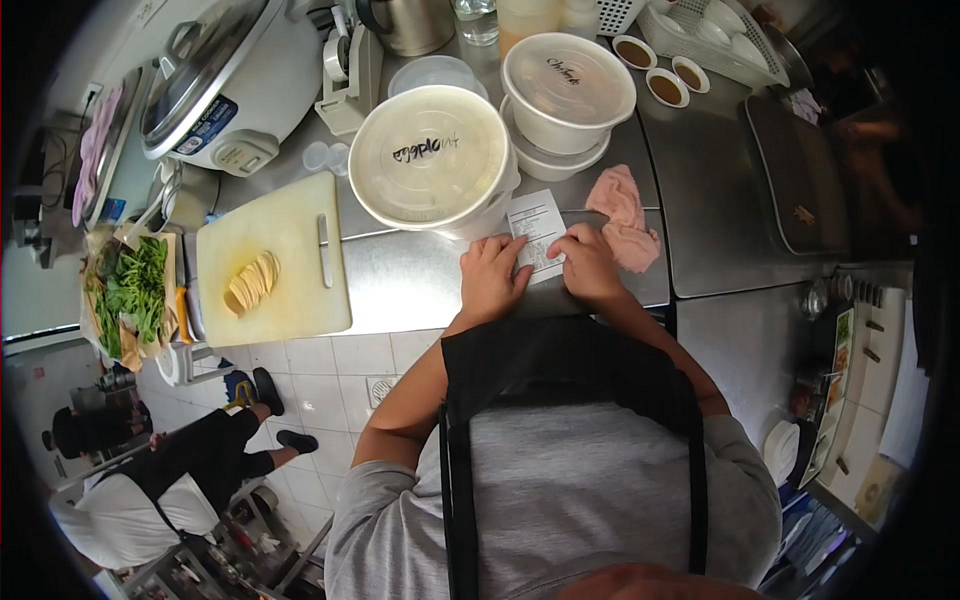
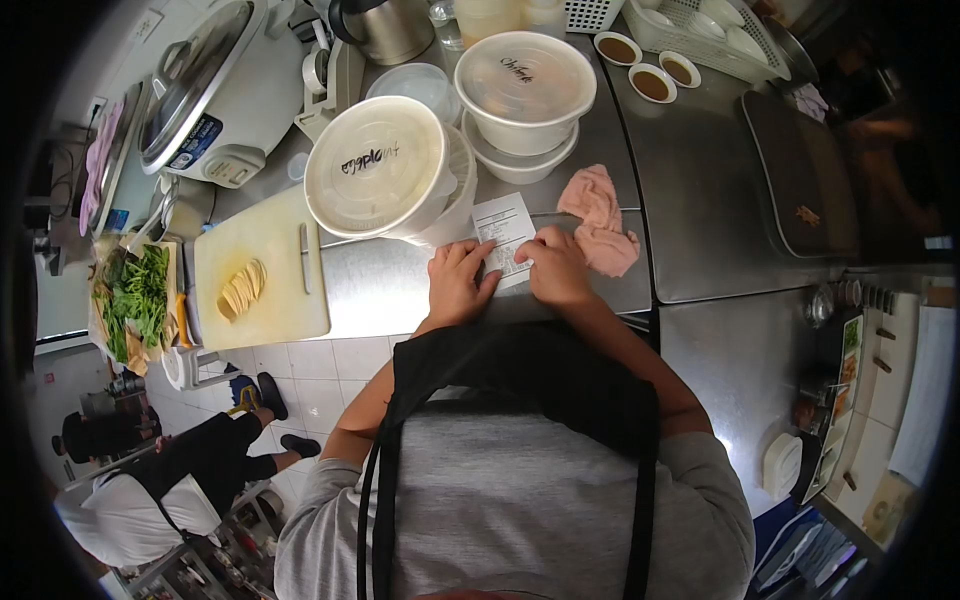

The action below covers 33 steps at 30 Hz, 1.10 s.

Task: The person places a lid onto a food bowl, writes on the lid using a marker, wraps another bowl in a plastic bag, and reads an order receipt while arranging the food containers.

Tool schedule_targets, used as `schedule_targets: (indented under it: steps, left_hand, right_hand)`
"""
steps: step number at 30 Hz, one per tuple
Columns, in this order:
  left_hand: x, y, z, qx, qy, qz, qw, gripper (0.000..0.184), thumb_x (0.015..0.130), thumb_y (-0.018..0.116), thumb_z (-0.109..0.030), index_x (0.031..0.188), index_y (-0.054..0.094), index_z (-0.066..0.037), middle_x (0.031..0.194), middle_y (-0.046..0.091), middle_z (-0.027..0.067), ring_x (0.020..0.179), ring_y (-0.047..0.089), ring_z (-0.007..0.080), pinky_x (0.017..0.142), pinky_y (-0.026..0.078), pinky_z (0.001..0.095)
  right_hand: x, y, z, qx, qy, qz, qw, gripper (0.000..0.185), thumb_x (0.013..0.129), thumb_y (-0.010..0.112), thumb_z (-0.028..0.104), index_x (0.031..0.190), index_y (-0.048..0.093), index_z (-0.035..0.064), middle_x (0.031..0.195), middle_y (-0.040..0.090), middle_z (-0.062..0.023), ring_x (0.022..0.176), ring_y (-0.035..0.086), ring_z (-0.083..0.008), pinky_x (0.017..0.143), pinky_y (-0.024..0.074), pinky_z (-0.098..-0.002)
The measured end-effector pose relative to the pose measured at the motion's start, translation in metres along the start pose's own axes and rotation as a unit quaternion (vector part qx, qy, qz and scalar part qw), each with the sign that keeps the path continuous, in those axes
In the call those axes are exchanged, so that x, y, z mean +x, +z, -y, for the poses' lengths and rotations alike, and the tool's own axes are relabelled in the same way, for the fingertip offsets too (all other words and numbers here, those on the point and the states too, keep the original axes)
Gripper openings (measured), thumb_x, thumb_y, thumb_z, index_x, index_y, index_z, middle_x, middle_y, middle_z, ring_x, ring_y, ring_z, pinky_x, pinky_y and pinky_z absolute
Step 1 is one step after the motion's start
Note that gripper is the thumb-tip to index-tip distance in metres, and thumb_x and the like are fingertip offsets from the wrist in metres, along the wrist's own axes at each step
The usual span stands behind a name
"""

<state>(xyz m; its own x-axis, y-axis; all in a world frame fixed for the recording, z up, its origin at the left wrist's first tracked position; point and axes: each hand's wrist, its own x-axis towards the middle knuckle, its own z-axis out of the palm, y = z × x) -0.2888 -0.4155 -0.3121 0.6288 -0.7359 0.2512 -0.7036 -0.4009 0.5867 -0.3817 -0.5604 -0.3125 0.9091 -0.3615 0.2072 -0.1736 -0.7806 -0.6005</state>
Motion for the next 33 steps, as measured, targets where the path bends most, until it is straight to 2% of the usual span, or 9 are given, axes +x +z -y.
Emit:
schedule_targets:
  steps: [12,15,18,27,30,33]
  left_hand:
    - [0.000,0.003,0.002,0.002,0.003,-0.002,1.000,0.041,0.062,0.065,-0.017,0.102,0.055,-0.014,0.094,0.050,0.0022,0.091,0.043,0.0243,0.070,0.033,0.0357]
    - [0.000,0.002,0.002,0.000,0.005,-0.004,1.000,0.041,0.062,0.065,-0.017,0.102,0.055,-0.014,0.094,0.050,0.0023,0.090,0.043,0.0245,0.070,0.033,0.0358]
    - [0.000,0.002,0.002,0.000,0.006,-0.004,1.000,0.041,0.062,0.065,-0.017,0.102,0.055,-0.014,0.094,0.050,0.0024,0.090,0.043,0.0246,0.070,0.034,0.0358]
    - [0.000,0.001,0.000,0.000,-0.007,0.007,1.000,0.041,0.062,0.064,-0.017,0.102,0.055,-0.014,0.094,0.050,0.0028,0.091,0.042,0.0243,0.073,0.033,0.0356]
    - [0.001,0.001,0.001,-0.002,-0.009,0.008,1.000,0.040,0.063,0.064,-0.017,0.102,0.055,-0.013,0.095,0.050,0.0025,0.091,0.043,0.0240,0.072,0.033,0.0357]
    - [0.000,0.000,0.001,-0.003,-0.005,0.005,1.000,0.039,0.063,0.063,-0.016,0.101,0.055,-0.012,0.095,0.050,0.0017,0.091,0.043,0.0233,0.072,0.033,0.0358]
  right_hand:
    - [-0.002,0.001,0.003,-0.028,0.001,0.032,0.999,0.020,0.062,0.049,0.000,0.066,0.059,0.0165,0.083,0.047,-0.0038,0.080,0.045,-0.0249,0.071,0.0355,-0.0360]
    - [-0.002,0.003,-0.004,0.082,0.023,-0.001,0.996,0.019,0.061,0.049,0.000,0.065,0.059,0.0153,0.083,0.048,-0.0045,0.080,0.046,-0.0255,0.071,0.0360,-0.0366]
    - [-0.001,0.002,-0.006,0.076,0.006,0.010,0.997,0.019,0.060,0.049,-0.001,0.064,0.059,0.0143,0.082,0.048,-0.0053,0.080,0.047,-0.0262,0.070,0.0365,-0.0369]
    - [-0.005,0.001,0.002,-0.020,-0.005,0.023,1.000,0.014,0.061,0.052,0.003,0.062,0.060,0.0152,0.082,0.047,-0.0042,0.084,0.045,-0.0245,0.073,0.0341,-0.0370]
    - [-0.004,-0.008,0.012,-0.084,-0.026,0.026,0.996,0.014,0.062,0.049,0.003,0.063,0.059,0.0130,0.083,0.047,-0.0065,0.085,0.044,-0.0248,0.074,0.0341,-0.0370]
    - [0.001,-0.019,0.011,-0.184,0.010,0.014,0.983,0.011,0.064,0.050,0.006,0.063,0.059,0.0130,0.084,0.047,-0.0057,0.085,0.044,-0.0241,0.074,0.0336,-0.0376]
